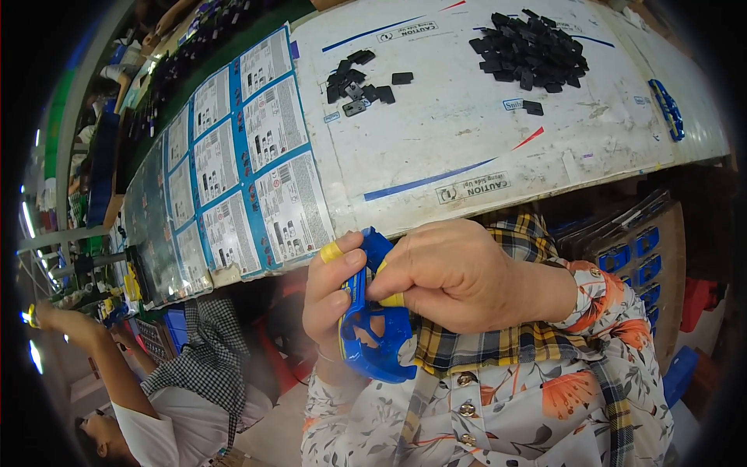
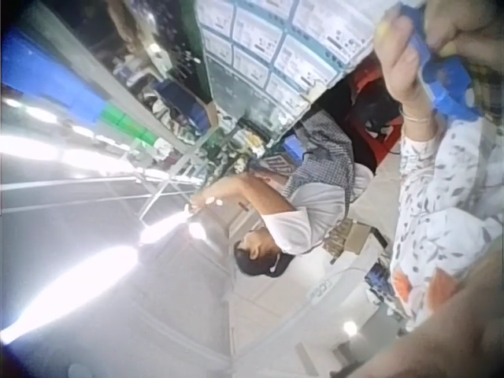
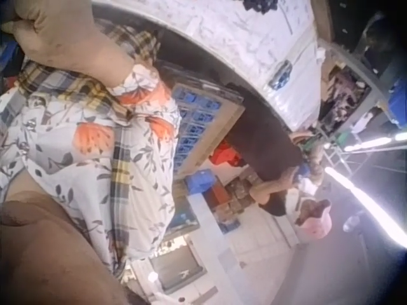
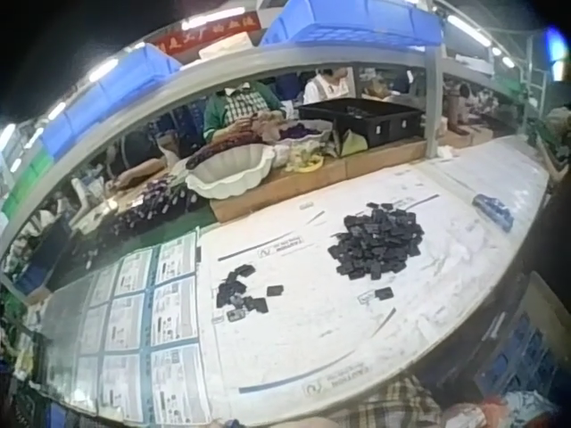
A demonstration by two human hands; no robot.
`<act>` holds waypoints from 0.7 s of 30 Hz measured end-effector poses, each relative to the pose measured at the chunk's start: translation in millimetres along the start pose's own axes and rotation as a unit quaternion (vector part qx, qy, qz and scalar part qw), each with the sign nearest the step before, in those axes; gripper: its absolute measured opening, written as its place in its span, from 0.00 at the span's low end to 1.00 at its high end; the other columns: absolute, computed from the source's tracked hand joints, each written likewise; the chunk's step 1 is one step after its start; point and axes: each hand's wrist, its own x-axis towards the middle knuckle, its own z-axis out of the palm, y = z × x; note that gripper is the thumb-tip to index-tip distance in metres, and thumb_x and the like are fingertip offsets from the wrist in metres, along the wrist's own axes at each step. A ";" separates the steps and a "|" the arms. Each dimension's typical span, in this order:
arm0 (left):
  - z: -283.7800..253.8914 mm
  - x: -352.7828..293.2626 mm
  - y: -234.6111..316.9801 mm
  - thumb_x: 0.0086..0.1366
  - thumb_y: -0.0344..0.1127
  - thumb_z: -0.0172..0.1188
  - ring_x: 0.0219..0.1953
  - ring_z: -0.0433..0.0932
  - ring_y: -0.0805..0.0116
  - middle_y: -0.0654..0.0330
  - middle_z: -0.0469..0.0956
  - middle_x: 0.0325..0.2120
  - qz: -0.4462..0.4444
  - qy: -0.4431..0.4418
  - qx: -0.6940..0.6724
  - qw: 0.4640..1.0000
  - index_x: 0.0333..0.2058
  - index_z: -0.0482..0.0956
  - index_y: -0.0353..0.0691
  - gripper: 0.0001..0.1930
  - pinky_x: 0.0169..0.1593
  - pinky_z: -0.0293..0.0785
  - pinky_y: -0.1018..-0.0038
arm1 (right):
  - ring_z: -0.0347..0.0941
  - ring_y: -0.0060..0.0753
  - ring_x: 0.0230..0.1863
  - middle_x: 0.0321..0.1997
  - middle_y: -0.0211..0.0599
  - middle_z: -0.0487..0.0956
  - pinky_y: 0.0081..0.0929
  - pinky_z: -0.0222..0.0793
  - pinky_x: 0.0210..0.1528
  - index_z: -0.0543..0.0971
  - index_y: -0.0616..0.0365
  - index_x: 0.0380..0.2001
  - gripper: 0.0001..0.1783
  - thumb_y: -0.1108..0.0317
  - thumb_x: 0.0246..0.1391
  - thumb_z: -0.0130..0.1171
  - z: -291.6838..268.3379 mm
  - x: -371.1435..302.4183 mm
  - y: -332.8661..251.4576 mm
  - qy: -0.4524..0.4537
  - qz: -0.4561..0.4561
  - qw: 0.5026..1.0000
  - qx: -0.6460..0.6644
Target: The person assembles toy cars by inserting black plastic components into car bodies by hand and placing the assembled cars onto the table.
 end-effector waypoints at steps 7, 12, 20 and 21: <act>4.3 -4.6 -1.2 0.61 0.36 0.55 0.52 0.67 0.46 0.51 0.65 0.49 0.009 0.037 -0.005 0.999 0.53 0.55 0.56 0.25 0.52 0.69 0.57 | 0.73 0.39 0.26 0.22 0.34 0.74 0.32 0.68 0.29 0.75 0.56 0.25 0.06 0.75 0.38 0.56 -1.4 -1.1 -6.0 -0.036 -0.063 0.994 -0.085; 6.8 -3.8 2.6 0.64 0.39 0.51 0.51 0.67 0.46 0.50 0.65 0.50 -0.006 0.037 0.017 0.999 0.54 0.54 0.59 0.22 0.52 0.69 0.57 | 0.73 0.37 0.26 0.23 0.35 0.75 0.31 0.68 0.29 0.75 0.56 0.25 0.05 0.73 0.39 0.57 -1.2 -1.9 -5.8 -0.055 -0.087 0.993 -0.066; -0.6 3.1 13.3 0.60 0.38 0.56 0.51 0.67 0.48 0.47 0.65 0.49 -0.114 -0.002 -0.058 0.992 0.55 0.56 0.49 0.26 0.52 0.67 0.55 | 0.75 0.36 0.29 0.28 0.36 0.78 0.29 0.70 0.31 0.77 0.59 0.28 0.08 0.77 0.40 0.56 -13.8 6.9 -13.1 -0.167 -0.086 0.979 -0.077; 0.6 3.6 14.5 0.60 0.37 0.56 0.52 0.67 0.48 0.47 0.65 0.49 -0.121 -0.001 -0.059 0.991 0.55 0.56 0.49 0.26 0.53 0.66 0.54 | 0.74 0.37 0.30 0.28 0.36 0.77 0.30 0.70 0.32 0.77 0.59 0.29 0.09 0.77 0.39 0.56 -15.2 7.1 -14.1 -0.179 -0.084 0.978 -0.070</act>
